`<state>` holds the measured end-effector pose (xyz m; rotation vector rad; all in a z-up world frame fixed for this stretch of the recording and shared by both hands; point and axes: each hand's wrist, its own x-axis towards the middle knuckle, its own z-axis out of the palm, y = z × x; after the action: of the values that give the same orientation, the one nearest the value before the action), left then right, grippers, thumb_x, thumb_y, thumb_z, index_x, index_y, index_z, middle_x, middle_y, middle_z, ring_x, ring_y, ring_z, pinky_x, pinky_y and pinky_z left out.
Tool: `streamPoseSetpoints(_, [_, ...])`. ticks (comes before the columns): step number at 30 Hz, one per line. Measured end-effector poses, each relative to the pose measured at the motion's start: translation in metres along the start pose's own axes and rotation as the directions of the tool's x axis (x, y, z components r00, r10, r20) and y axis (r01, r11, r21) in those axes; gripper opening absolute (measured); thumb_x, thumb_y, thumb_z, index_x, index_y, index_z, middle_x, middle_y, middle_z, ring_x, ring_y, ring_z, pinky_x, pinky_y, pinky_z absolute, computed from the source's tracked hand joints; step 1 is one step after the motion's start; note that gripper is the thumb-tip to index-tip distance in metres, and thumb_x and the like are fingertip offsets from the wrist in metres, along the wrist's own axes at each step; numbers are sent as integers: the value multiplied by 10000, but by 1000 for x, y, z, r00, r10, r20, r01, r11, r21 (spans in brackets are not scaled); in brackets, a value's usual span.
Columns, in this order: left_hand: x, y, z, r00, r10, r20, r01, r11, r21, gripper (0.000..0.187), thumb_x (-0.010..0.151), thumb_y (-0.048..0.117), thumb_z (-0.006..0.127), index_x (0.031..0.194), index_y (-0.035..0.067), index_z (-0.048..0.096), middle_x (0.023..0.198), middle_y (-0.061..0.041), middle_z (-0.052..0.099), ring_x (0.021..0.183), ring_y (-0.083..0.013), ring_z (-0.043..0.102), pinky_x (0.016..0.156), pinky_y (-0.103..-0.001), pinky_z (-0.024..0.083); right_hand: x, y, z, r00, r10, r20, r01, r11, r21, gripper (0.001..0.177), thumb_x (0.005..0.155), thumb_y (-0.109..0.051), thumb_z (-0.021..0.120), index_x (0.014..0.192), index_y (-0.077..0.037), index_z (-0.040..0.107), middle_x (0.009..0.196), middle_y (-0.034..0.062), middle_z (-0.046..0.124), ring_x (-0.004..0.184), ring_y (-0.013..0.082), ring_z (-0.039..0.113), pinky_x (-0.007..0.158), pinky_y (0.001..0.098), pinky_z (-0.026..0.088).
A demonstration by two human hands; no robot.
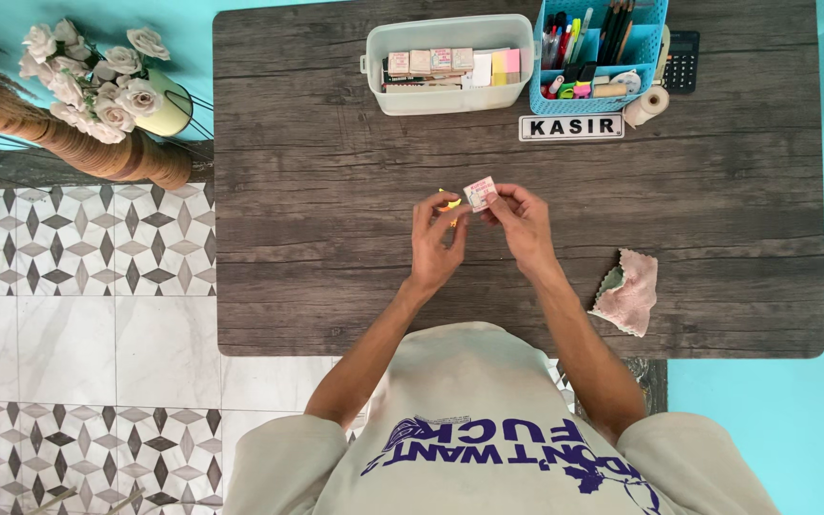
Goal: The person organizes stationery items on a wooden desk by picking up small colorful pieces, placing them into a white storage container, and then wiping the desk surface with a cloth.
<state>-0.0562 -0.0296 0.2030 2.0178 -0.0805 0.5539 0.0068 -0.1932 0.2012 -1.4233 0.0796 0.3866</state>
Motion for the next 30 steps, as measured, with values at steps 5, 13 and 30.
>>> streamPoseSetpoints(5, [-3,-12,10,958,-286,1,273,916,-293,286,974,61,696,1253,57,636,1084,-77,712,951,-178,662,826,-329,541,3,7,0,997,7,82,-5,1000,-16,232,1010,-147,649,1165,20,688,970,63,750,836,103,692,765,260,561])
streamPoseSetpoints(13, [-4,-41,8,945,-327,15,324,926,-195,187,1007,102,682,1183,43,695,965,-78,730,792,-142,634,704,-298,527,2,29,-1,994,82,73,-69,983,-172,195,982,-123,710,1133,-5,744,915,23,703,794,64,590,681,238,477])
streamPoseSetpoints(30, [11,-89,13,822,-566,58,559,786,-264,285,1035,249,623,1213,38,694,965,-56,752,821,-105,667,690,-273,542,135,-6,-2,971,-73,230,195,797,-572,231,923,-52,712,1153,-36,712,942,16,716,802,106,638,721,255,531])
